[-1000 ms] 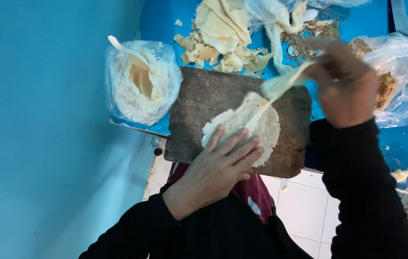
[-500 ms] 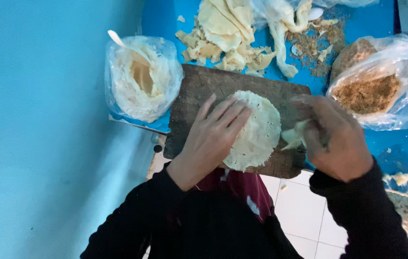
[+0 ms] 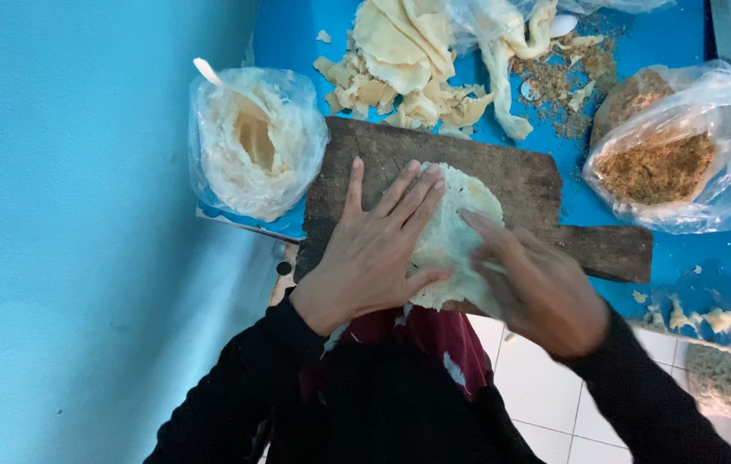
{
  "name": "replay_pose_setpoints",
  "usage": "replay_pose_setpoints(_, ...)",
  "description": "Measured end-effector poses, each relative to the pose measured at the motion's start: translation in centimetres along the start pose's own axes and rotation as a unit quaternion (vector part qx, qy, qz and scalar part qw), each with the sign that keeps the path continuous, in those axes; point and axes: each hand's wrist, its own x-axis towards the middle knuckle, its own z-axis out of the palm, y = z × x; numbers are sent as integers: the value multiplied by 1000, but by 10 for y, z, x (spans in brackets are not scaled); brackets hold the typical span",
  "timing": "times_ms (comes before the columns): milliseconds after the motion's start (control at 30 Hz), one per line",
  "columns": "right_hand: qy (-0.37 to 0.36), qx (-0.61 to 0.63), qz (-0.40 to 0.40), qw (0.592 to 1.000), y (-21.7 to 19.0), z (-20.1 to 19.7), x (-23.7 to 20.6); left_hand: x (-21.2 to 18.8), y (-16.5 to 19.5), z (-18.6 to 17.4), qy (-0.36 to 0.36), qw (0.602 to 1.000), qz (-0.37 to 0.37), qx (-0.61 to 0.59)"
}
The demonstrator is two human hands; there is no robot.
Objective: The person works with pale dough sheets at a blue table. They tear and fold pieces of dough, press a round dough piece flat by hand on a wooden board, cut it with a knife, and then fold and shape the cut pieces by hand, setting finished folded pieces on the table.
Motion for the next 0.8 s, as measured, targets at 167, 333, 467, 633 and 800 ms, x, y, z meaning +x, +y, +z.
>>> replay_pose_setpoints(167, -85, 48, 188, 977, -4, -48, -22, 0, -1, -1, 1, 1000, 1, 3)
replay_pose_setpoints(333, 89, 22, 122, 988, -22, -75, 24, 18, 3, 1, 84, 986, -33, -138)
replay_pose_setpoints(467, 126, 117, -123, 977, -17, -61, 123, 55, -15, -10, 273, 918, -101, -270)
replay_pose_setpoints(633, 91, 283, -123, 947, -3, -44, 165, 73, -34, -36, 314, 865, -150, -362)
replay_pose_setpoints(800, 80, 429, 17, 900, -2, -45, 135, 73, -26, -41, 268, 856, -226, -380)
